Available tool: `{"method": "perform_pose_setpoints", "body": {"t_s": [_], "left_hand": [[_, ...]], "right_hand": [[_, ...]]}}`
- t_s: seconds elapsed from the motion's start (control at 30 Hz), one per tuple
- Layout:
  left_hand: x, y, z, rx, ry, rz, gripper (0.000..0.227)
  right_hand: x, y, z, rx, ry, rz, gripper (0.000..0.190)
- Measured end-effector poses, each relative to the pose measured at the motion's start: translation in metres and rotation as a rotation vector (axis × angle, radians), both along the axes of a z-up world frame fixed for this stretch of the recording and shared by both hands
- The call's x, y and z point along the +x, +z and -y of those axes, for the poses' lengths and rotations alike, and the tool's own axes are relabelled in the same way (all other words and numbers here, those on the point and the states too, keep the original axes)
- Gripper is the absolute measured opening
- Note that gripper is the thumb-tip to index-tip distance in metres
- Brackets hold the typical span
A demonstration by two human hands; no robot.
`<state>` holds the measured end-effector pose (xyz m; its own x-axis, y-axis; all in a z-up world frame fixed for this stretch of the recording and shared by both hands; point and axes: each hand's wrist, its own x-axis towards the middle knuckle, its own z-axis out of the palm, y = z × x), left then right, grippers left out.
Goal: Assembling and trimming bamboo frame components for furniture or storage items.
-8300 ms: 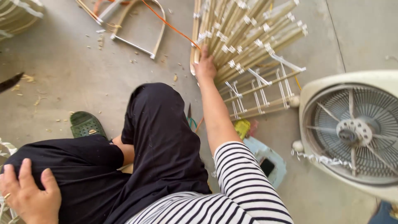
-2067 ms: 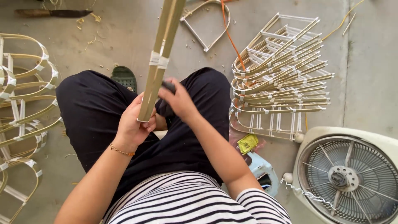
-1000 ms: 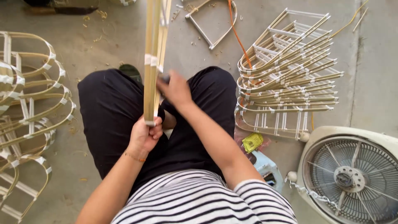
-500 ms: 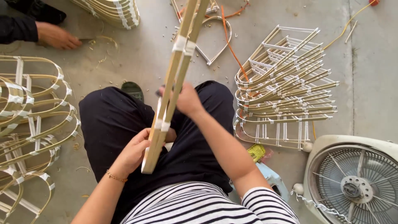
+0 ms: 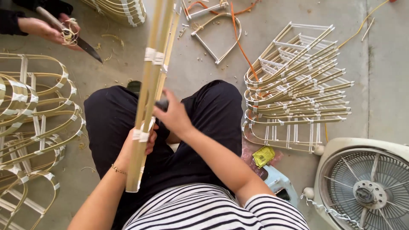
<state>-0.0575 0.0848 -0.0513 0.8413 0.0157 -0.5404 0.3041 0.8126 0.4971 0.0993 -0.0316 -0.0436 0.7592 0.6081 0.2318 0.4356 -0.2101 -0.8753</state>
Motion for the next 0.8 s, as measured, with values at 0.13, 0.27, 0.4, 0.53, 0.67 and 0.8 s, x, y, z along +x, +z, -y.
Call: {"method": "perform_pose_setpoints", "body": {"t_s": [0.13,0.27,0.4,0.53,0.67,0.8], "left_hand": [[0.004,0.007,0.011,0.409,-0.043,-0.047,0.014],[0.004,0.015,0.006,0.408,-0.079,-0.052,0.009],[0.011,0.019,0.01,0.474,-0.076,-0.123,0.019],[0.001,-0.001,0.009,0.567,-0.109,-0.021,0.023],[0.002,0.0,-0.008,0.309,-0.108,-0.019,0.019],[-0.011,-0.031,-0.014,0.051,-0.235,-0.028,0.031]], "right_hand": [[0.04,0.044,-0.015,-0.1,-0.14,-0.193,0.062],[0.022,0.043,-0.012,-0.084,-0.12,-0.247,0.068],[0.03,0.057,-0.015,-0.185,-0.1,-0.327,0.066],[0.049,0.031,-0.008,-0.223,-0.242,-0.389,0.055],[0.023,-0.022,0.027,0.081,0.217,-0.321,0.054],[0.064,0.018,0.055,0.366,0.04,-0.933,0.059]]}}
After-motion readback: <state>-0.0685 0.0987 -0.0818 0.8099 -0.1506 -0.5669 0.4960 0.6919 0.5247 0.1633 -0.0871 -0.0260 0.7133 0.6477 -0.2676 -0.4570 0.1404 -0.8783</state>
